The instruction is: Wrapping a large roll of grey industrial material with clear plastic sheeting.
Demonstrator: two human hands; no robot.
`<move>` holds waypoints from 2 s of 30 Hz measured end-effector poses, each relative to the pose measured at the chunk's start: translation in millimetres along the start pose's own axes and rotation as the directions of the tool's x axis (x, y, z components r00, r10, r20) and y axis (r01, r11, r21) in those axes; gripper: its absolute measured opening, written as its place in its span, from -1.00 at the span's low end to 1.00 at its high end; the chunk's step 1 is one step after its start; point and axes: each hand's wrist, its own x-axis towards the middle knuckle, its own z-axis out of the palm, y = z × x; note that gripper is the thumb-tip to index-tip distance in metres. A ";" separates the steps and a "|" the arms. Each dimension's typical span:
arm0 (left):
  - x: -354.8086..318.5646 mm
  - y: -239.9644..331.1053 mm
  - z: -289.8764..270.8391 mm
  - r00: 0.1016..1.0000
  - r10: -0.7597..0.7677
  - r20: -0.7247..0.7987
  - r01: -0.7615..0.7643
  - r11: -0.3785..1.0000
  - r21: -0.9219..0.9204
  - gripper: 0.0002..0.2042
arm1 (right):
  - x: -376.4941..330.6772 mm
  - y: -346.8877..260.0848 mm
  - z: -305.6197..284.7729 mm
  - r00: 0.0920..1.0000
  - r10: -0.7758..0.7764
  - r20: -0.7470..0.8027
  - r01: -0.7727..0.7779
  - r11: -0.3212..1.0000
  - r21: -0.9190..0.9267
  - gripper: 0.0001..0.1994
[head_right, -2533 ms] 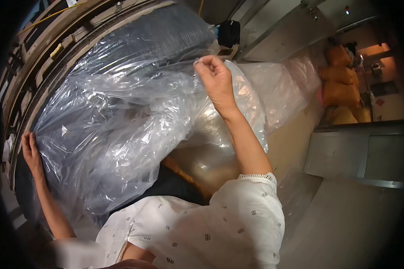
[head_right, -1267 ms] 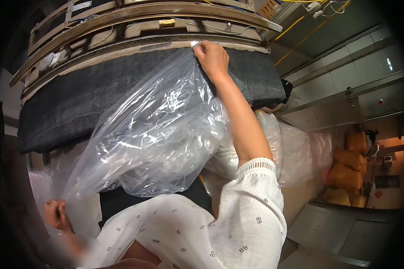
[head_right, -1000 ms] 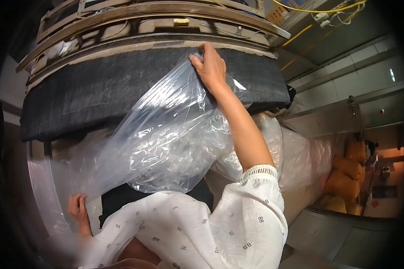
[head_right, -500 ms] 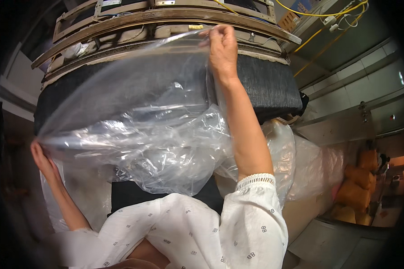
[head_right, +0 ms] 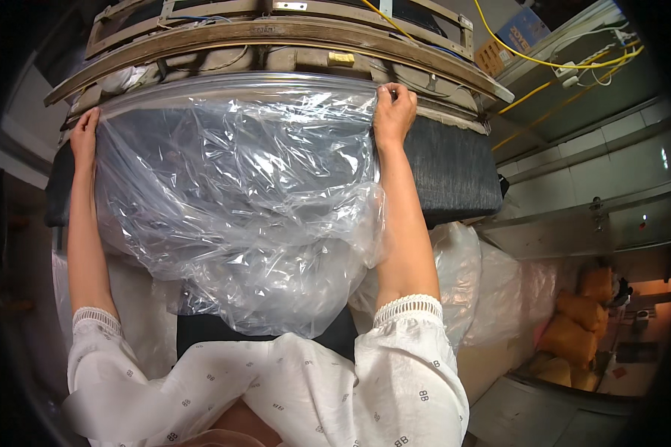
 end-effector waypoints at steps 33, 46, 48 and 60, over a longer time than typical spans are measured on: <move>15.3 -21.5 -77.3 0.994 0.113 0.006 -0.113 0.993 0.017 -0.68 | -18.8 -34.3 -59.5 0.963 -0.027 0.269 0.120 0.934 -0.337 -0.68; -120.5 163.1 -26.8 0.815 0.429 0.389 -0.557 0.767 0.319 -0.75 | -83.5 -107.1 -146.8 0.665 -0.046 0.746 -0.535 0.668 0.518 -0.85; -184.7 229.1 44.4 0.733 0.406 0.546 -0.529 0.844 0.082 -0.73 | -91.1 -99.4 -157.6 0.656 -0.041 0.754 -0.534 0.680 0.502 -0.86; -270.5 297.1 114.5 0.545 0.680 0.490 -0.554 0.731 -0.398 -0.85 | -111.9 -112.4 -174.0 0.547 -0.206 0.811 -0.598 0.582 0.551 -0.82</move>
